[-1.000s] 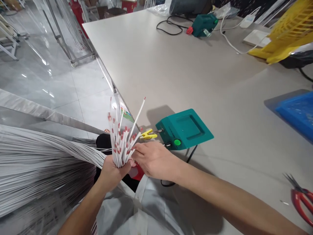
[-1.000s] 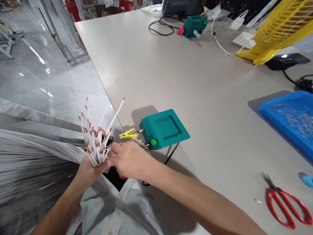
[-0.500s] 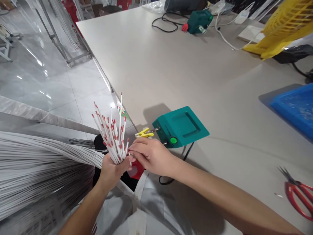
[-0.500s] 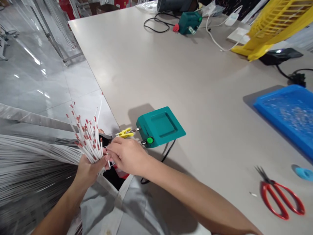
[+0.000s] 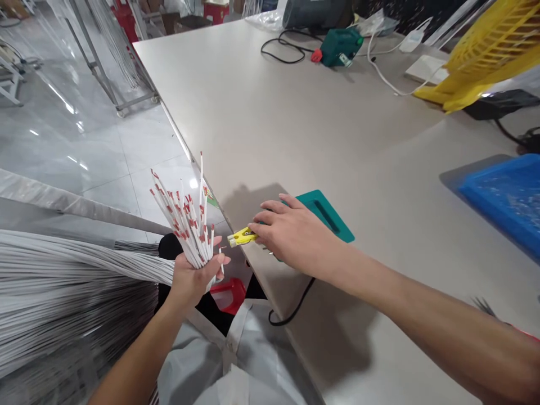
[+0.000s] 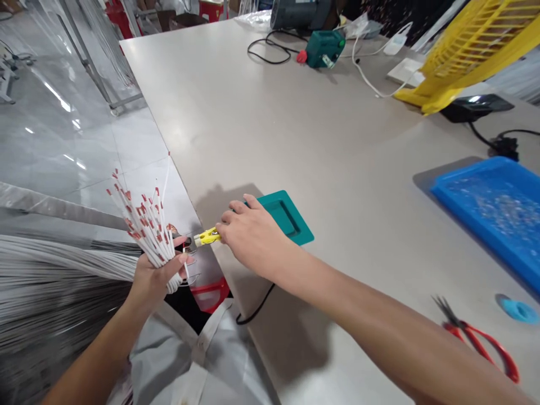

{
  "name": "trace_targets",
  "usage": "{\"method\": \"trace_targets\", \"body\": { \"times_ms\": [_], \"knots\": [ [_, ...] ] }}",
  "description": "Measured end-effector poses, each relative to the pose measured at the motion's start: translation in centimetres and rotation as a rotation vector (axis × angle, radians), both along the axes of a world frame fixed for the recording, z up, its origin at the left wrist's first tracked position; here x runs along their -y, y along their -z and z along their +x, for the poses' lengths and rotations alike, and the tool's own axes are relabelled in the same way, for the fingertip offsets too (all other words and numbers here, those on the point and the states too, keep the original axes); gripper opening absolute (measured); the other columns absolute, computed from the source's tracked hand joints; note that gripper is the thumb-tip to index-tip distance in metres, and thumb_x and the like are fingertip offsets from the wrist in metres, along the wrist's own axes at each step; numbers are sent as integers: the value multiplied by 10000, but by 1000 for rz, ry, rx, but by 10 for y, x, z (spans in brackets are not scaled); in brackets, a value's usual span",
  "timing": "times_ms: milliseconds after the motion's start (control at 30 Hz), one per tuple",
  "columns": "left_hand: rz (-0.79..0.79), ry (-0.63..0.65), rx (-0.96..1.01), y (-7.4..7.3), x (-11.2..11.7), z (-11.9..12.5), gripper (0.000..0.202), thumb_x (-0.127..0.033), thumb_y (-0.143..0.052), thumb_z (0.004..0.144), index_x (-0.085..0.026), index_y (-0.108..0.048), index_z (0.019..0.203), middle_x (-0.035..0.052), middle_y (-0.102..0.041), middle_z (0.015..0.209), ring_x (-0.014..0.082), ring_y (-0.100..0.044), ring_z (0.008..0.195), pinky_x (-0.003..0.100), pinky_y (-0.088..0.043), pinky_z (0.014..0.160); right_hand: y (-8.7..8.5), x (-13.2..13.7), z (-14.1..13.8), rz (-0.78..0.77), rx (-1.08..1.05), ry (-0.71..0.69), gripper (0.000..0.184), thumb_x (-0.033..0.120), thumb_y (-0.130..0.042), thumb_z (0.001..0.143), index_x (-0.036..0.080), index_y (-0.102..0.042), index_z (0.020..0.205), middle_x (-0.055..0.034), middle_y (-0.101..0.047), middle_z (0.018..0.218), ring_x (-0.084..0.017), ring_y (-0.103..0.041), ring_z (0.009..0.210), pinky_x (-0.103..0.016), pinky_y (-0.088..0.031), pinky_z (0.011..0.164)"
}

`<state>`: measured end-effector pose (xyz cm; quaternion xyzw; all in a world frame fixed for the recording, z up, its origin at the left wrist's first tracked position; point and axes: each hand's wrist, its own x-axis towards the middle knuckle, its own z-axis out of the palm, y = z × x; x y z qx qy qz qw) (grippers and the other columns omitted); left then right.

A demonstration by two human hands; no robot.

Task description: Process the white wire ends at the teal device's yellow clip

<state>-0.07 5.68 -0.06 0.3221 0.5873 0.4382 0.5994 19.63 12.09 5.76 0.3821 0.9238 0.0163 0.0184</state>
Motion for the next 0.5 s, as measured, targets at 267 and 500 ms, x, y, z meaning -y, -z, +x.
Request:
{"method": "trace_targets", "body": {
  "times_ms": [267, 500],
  "knots": [
    [55, -46, 86, 2, -7, 3, 453, -245, -716, 660, -122, -621, 1086, 33, -691, 665, 82, -513, 452, 244, -444, 498, -4, -16, -13, -202, 26, -25, 130, 197, -546, 799, 157, -670, 800, -80, -685, 845, -242, -552, 951, -449, -228, 941],
    [72, -66, 110, 5, -11, 3, 427, -233, -717, 661, -128, -631, 1066, 30, -690, 645, 73, -505, 450, 241, -454, 502, 2, -18, -20, -202, -23, -25, 151, 163, -525, 796, 150, -660, 730, -69, -687, 771, -242, -557, 956, -503, -177, 967]
  ]
}}
